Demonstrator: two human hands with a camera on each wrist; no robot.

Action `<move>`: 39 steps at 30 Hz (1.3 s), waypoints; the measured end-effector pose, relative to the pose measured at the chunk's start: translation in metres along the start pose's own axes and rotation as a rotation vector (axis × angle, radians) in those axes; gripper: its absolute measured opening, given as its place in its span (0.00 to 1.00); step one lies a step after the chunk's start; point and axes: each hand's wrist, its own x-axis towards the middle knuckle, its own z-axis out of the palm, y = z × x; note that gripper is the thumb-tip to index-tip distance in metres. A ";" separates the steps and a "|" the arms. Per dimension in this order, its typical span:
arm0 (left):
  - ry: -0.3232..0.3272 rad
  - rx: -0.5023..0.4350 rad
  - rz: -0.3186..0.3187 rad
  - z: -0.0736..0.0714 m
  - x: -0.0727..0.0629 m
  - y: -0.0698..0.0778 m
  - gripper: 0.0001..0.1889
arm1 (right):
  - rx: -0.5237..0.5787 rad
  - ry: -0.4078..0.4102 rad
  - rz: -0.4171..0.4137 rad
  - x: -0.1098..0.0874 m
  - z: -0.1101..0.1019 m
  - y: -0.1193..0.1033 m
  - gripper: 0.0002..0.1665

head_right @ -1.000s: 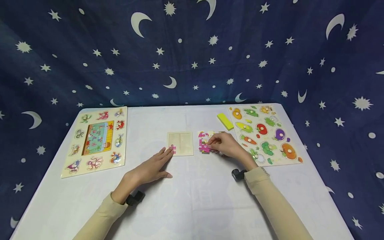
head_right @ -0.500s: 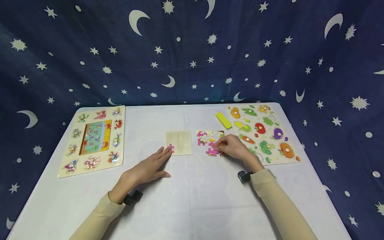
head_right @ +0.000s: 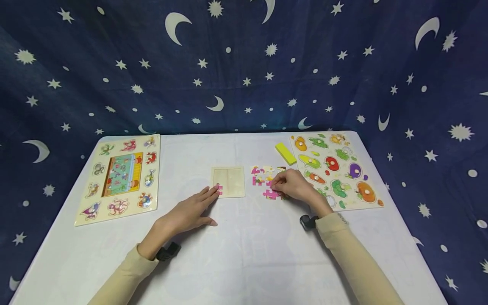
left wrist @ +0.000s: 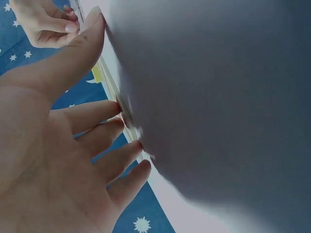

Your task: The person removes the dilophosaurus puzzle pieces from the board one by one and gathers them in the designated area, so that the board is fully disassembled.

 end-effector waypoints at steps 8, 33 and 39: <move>0.000 0.054 -0.014 -0.004 0.001 -0.011 0.55 | 0.008 0.022 -0.088 0.016 0.015 -0.019 0.05; -0.087 -0.010 -0.033 -0.020 0.024 -0.035 0.61 | 0.102 -0.114 -0.214 0.064 0.071 -0.076 0.06; -0.103 -0.015 -0.048 -0.022 0.024 -0.032 0.61 | 0.067 -0.123 -0.233 0.073 0.077 -0.084 0.09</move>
